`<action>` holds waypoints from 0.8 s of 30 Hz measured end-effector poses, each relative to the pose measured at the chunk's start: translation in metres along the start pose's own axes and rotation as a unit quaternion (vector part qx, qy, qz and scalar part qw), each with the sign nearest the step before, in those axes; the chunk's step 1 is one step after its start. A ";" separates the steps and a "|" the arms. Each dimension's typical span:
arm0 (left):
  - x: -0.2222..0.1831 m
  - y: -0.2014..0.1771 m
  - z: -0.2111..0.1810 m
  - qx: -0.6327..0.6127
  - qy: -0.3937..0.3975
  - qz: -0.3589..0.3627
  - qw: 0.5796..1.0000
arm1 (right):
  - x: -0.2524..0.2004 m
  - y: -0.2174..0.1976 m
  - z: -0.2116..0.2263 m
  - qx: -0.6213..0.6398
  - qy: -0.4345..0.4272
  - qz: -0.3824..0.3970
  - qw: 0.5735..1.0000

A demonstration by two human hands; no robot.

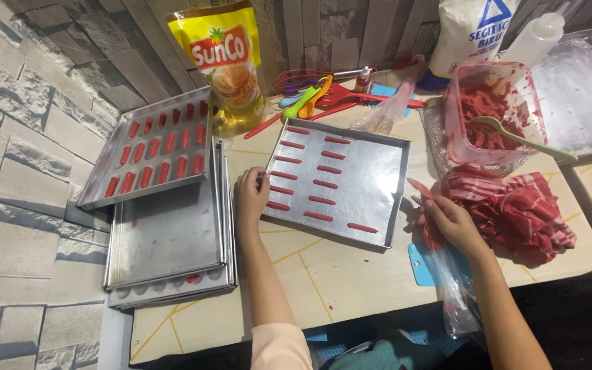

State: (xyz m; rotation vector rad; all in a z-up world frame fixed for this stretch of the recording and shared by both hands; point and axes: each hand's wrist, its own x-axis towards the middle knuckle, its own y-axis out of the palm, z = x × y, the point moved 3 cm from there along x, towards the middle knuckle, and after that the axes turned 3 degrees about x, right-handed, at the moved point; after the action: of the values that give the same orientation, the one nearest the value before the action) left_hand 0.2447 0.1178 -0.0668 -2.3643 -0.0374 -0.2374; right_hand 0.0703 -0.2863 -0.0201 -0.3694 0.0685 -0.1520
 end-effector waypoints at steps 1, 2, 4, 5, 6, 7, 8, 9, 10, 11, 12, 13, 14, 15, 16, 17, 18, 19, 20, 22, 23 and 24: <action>0.002 -0.001 -0.002 0.000 0.001 0.000 1.000 | 0.002 0.000 -0.007 0.000 0.000 -0.001 1.000; 0.001 -0.001 -0.003 0.000 -0.001 0.001 1.000 | 0.003 -0.002 -0.015 -0.006 0.000 -0.010 1.000; 0.002 0.003 0.004 -0.002 -0.003 0.003 1.000 | 0.004 0.000 -0.026 -0.014 0.001 -0.019 1.000; 0.004 0.006 0.011 0.034 0.007 0.005 0.999 | 0.003 0.003 -0.029 0.000 -0.003 -0.030 1.000; 0.011 0.012 0.015 0.068 0.023 0.005 0.997 | 0.006 0.003 -0.032 0.013 -0.010 -0.045 0.999; 0.016 0.015 0.014 0.064 0.027 0.004 0.998 | 0.003 0.000 -0.013 0.010 -0.013 -0.049 0.999; 0.017 0.016 0.017 0.078 0.011 0.009 0.997 | -0.002 0.002 0.004 0.042 -0.011 -0.040 0.998; 0.017 0.016 0.020 0.091 -0.006 0.015 0.996 | -0.007 0.004 0.021 0.073 -0.010 -0.030 0.997; 0.011 0.006 -0.002 0.093 -0.006 0.014 0.996 | -0.010 0.005 0.029 0.075 -0.011 -0.029 0.997; 0.005 -0.005 -0.024 0.146 -0.018 -0.014 0.989 | -0.014 0.006 0.035 0.153 0.011 -0.036 0.987; -0.001 -0.016 -0.047 0.200 -0.028 -0.041 0.979 | -0.018 0.006 0.040 0.231 0.033 -0.044 0.971; -0.008 -0.018 -0.070 0.202 -0.027 -0.042 0.978 | -0.018 0.004 0.023 0.234 0.033 -0.044 0.971; -0.015 -0.018 -0.094 0.170 -0.028 -0.035 0.984 | -0.017 0.001 0.007 0.227 0.031 -0.034 0.973; -0.023 -0.018 -0.117 0.138 -0.028 -0.028 0.990 | -0.017 -0.001 -0.010 0.221 0.029 -0.024 0.975; -0.021 0.037 -0.094 0.140 -0.029 -0.029 0.989 | -0.014 -0.004 -0.010 0.223 0.029 -0.023 0.974; -0.030 0.099 -0.075 0.296 0.071 0.095 0.948 | -0.012 -0.006 -0.011 0.067 0.030 0.009 0.997; -0.047 0.160 -0.055 0.436 0.166 0.214 0.858 | -0.011 -0.007 -0.012 -0.091 0.031 0.041 0.994; -0.071 0.133 -0.103 0.437 0.164 0.215 0.858 | -0.013 -0.011 -0.006 -0.091 0.031 0.043 0.994; -0.097 0.106 -0.156 0.323 0.180 0.281 0.886 | -0.015 -0.015 0.001 -0.150 -0.008 0.060 0.987; -0.149 0.075 -0.211 0.205 0.193 0.340 0.897 | -0.027 -0.025 0.025 -0.208 -0.048 0.077 0.974; -0.170 0.077 -0.219 0.142 0.249 0.345 0.894 | -0.038 -0.029 0.040 -0.209 -0.061 0.091 0.972; -0.191 0.078 -0.226 0.078 0.303 0.349 0.883 | -0.049 -0.032 0.056 -0.210 -0.073 0.105 0.969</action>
State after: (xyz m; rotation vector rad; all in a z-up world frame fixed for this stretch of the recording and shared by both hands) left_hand 0.0280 -0.0861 0.0040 -1.8961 1.0328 -0.5718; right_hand 0.0224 -0.2884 0.0453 -0.7911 -0.0074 0.1032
